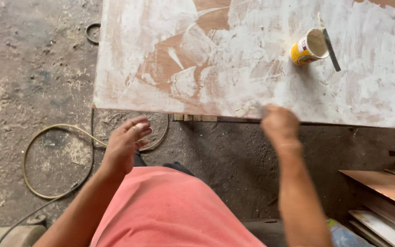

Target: The person applies a white filler paste to a large wooden board using a putty knife. They repeatedly scoop filler from a container and spread it across the surface, smoothing the material to cover the wood grain.

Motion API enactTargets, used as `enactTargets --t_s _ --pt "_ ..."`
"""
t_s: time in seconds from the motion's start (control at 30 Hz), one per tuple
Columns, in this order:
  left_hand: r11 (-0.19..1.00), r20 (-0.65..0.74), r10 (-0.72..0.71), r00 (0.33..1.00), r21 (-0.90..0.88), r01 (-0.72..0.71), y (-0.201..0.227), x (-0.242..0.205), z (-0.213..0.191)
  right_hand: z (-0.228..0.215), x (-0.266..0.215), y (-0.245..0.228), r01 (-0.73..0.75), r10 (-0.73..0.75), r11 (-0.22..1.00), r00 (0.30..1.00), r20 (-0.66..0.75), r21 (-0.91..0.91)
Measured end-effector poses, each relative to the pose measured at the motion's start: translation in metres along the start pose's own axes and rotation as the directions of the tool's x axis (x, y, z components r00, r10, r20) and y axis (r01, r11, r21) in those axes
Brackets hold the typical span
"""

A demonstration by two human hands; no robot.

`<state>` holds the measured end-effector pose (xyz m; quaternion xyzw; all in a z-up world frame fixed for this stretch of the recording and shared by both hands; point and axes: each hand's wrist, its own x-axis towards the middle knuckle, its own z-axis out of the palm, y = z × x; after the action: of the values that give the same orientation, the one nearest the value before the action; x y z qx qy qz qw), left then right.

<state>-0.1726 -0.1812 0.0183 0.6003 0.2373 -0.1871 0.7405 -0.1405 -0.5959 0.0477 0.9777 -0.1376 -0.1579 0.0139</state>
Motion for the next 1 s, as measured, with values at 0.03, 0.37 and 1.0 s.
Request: enactTargets --t_s 0.03,0.37,1.0 --pt "0.993 0.030 0.080 0.996 0.080 -0.083 -0.007 -0.002 -0.002 0.008 -0.007 -0.021 0.033 -0.033 0.999 0.999 -0.013 0.016" --pt "0.720 0.227 0.585 0.779 0.297 -0.627 0.025 -0.024 0.030 -0.021 -0.006 0.013 -0.095 0.236 0.841 0.950 -0.202 0.532" --pt "0.608 0.245 0.705 0.666 0.276 -0.745 0.098 0.078 0.036 -0.077 0.283 -0.037 -0.138 0.207 0.969 0.907 -0.367 0.206"
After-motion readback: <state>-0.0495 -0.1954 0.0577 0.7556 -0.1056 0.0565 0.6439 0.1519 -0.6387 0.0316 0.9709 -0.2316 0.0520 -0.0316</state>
